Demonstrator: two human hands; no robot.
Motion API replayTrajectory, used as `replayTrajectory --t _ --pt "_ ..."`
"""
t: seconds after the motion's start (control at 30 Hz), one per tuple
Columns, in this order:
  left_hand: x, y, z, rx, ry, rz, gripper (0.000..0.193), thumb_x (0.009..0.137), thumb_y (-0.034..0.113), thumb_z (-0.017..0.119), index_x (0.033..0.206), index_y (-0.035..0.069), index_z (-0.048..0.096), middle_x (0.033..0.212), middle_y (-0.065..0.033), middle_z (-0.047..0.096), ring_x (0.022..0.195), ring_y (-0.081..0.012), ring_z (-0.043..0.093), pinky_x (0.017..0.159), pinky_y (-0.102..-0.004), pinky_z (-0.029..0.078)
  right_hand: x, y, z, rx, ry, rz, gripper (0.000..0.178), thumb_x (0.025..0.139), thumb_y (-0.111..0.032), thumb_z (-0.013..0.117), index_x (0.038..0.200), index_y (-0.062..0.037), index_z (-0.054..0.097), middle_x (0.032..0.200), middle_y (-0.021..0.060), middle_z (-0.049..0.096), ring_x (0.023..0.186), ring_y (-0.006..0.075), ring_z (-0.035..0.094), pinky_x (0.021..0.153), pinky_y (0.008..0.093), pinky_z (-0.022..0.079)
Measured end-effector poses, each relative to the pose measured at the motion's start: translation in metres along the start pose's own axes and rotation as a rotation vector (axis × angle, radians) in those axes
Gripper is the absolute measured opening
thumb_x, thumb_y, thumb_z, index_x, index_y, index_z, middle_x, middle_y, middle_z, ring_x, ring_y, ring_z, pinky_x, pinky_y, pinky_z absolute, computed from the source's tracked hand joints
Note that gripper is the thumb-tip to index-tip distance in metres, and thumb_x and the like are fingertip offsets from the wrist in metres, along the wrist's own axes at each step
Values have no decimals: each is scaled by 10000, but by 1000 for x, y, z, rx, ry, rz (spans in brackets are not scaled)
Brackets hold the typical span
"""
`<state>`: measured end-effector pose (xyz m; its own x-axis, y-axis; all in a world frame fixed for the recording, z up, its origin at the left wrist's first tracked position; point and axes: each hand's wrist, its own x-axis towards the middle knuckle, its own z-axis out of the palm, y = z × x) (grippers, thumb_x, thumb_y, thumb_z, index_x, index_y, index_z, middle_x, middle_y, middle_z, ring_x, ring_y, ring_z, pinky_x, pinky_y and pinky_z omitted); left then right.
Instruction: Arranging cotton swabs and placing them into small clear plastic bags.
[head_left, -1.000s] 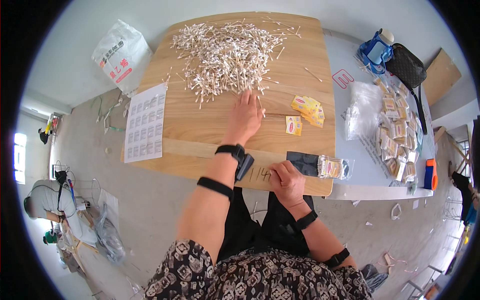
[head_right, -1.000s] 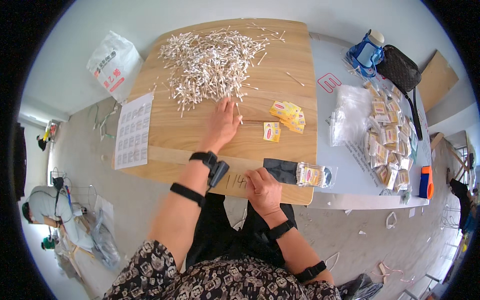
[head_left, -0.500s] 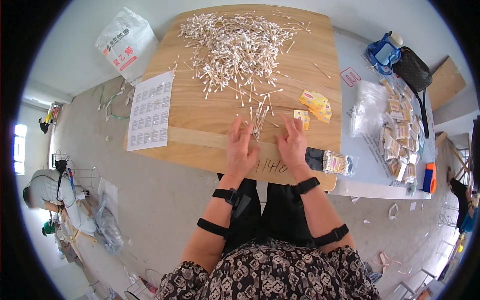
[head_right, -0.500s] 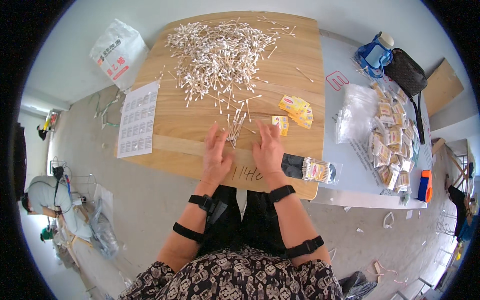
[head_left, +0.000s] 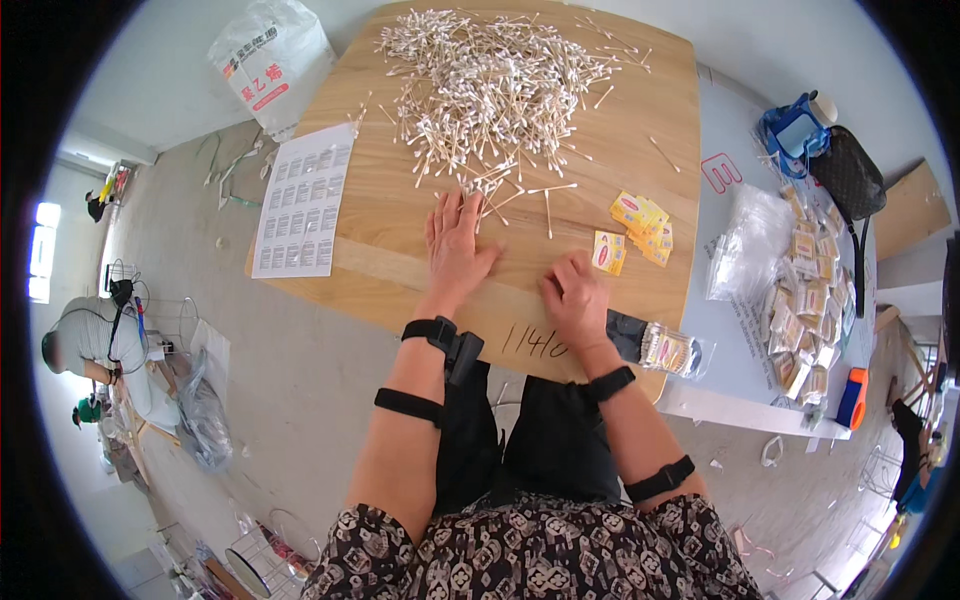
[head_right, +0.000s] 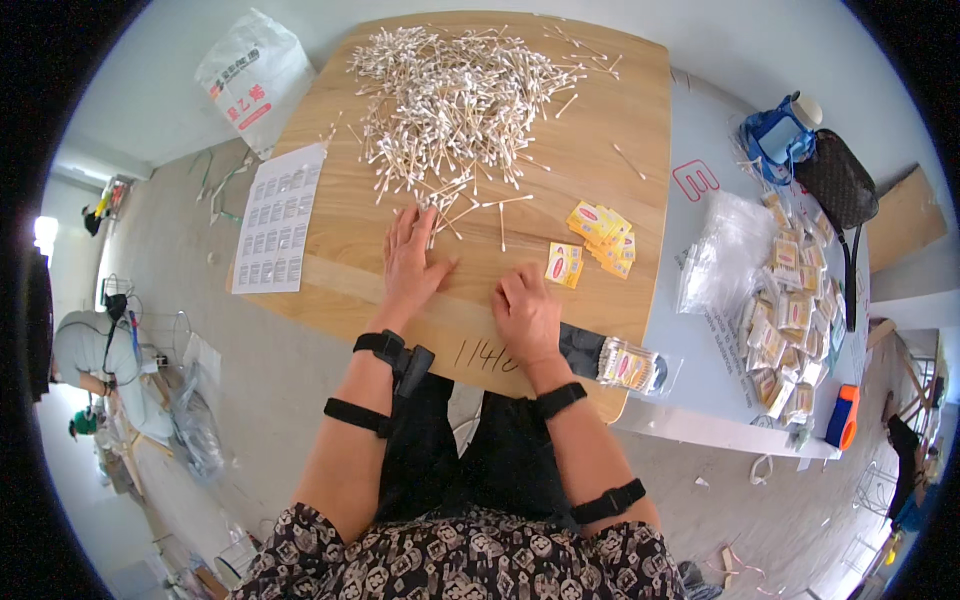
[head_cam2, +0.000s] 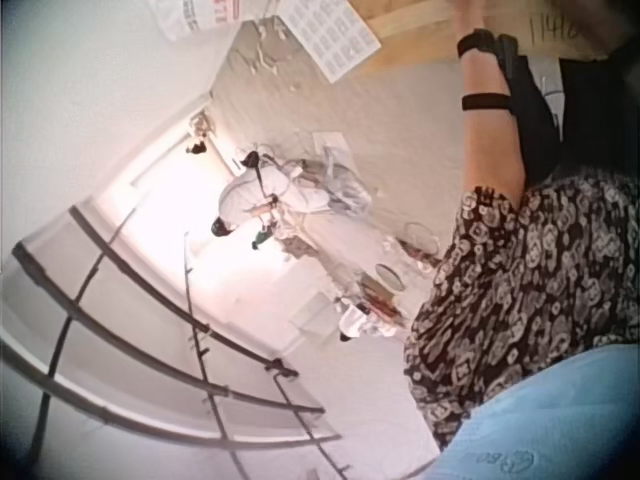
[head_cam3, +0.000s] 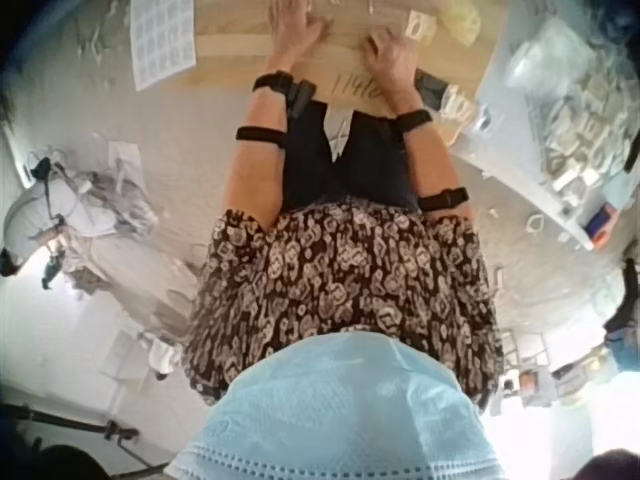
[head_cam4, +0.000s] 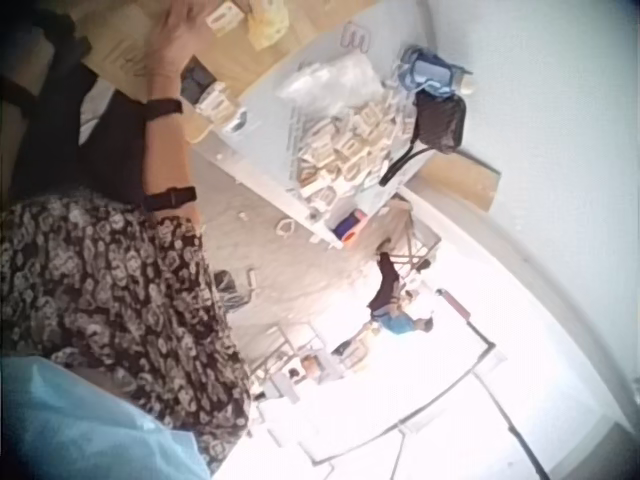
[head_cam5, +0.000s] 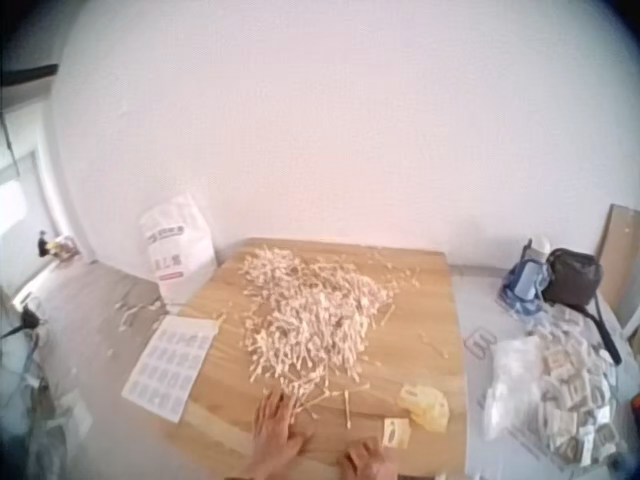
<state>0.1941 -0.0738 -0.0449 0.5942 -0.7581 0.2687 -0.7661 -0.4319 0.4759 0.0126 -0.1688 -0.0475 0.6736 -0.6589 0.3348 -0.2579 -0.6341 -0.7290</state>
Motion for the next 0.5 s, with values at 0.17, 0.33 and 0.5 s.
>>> replayTrajectory --t 0.17,0.33,0.5 --pt "63 -3 2 -153 -38 12 727 823 378 719 1459 172 434 1582 -178 258 1465 -421 192 1110 -658 222 -3 -1 -7 57 7 37 105 779 -59 685 810 -54 585 919 96 572 797 334 607 654 431 503" --pt "128 8 3 -100 -202 -121 750 819 493 692 1464 202 443 1610 -187 178 1489 -424 104 1097 -697 217 -2 -4 -7 50 8 43 113 783 -61 688 802 -59 576 907 91 574 785 331 610 652 431 503" --pt "127 18 15 133 -199 -132 683 804 427 728 1383 145 501 1557 -174 257 1471 -392 167 1079 -693 240 -2 -8 -4 21 4 62 109 786 -62 684 801 -66 576 906 88 575 774 329 610 643 433 504"
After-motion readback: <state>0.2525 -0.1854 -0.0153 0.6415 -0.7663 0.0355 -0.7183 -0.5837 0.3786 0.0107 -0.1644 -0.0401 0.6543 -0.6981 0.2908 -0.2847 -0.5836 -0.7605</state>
